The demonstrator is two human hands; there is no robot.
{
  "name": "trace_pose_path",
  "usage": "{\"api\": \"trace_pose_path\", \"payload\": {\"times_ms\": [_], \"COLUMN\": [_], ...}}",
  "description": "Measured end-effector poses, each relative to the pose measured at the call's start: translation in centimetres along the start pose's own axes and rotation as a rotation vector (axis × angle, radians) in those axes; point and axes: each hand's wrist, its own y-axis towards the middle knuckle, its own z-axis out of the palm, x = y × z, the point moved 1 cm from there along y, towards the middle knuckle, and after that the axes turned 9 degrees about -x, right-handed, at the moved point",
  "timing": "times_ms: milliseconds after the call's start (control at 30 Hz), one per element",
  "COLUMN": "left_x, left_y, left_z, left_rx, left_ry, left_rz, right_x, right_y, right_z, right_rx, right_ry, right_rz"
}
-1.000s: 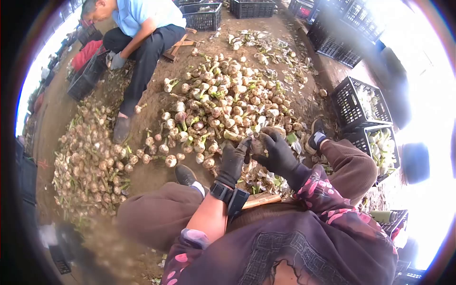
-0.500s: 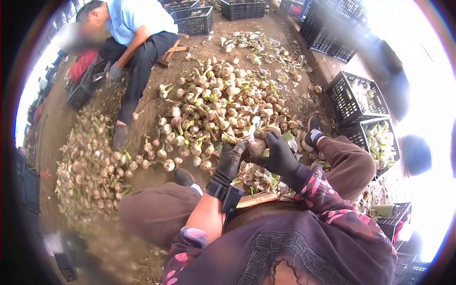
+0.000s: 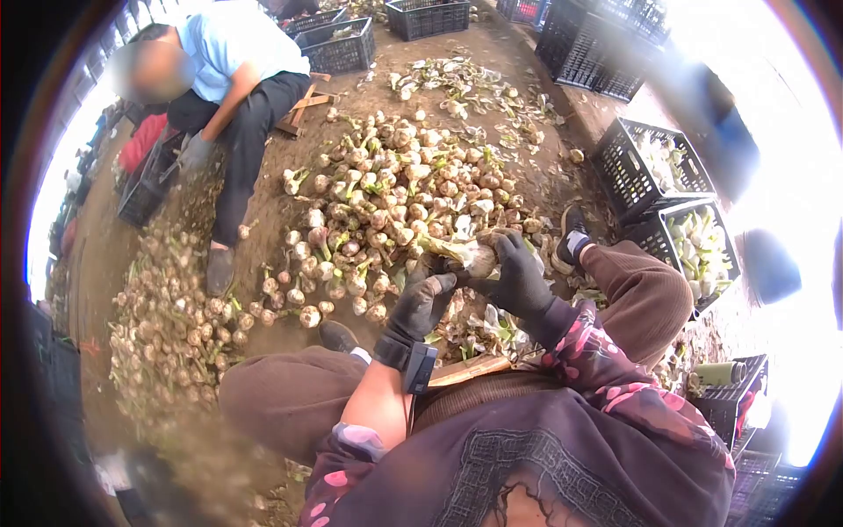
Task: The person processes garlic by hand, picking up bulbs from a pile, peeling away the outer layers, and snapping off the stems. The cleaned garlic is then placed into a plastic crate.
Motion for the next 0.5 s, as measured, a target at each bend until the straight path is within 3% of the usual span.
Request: {"api": "trace_pose_path", "payload": {"times_ms": [100, 167, 233, 267, 300, 333, 367, 400, 500], "left_x": [-0.7, 0.3, 1.3, 1.7, 2.3, 3.0, 3.5, 3.6, 1.3], "left_y": [0.2, 0.7, 0.7, 1.0, 1.4, 1.9, 2.1, 2.3, 1.1], "left_z": [2.6, 1.0, 0.1, -0.4, -0.7, -1.1, -1.7, -2.2, 1.7], "left_rx": [-0.010, -0.263, -0.188, -0.281, -0.317, -0.370, -0.370, -0.354, -0.239], "left_ry": [0.036, 0.387, 0.719, 0.614, 0.303, -0.013, -0.013, 0.411, 1.041], "left_rz": [0.042, -0.027, 0.207, 0.163, 0.084, 0.022, 0.021, 0.267, 0.485], "right_x": [-0.8, -0.9, -0.8, -0.8, -0.8, -1.2, -1.6, -2.1, -4.0], "right_y": [-0.6, -0.9, -1.0, -0.8, -0.6, -0.6, -0.9, -1.1, -1.2], "right_z": [0.6, 1.1, 1.4, 1.2, 1.2, 1.4, 1.6, 1.7, 1.7], "right_rx": [-0.042, -0.053, -0.079, -0.101, -0.101, -0.083, -0.061, -0.065, -0.065], "right_ry": [-0.113, -0.145, -0.208, -0.128, -0.127, 0.339, 0.796, 0.796, 0.930], "right_rz": [-0.095, -0.170, -0.330, -0.316, -0.321, 0.113, 0.558, 0.560, 0.706]}}
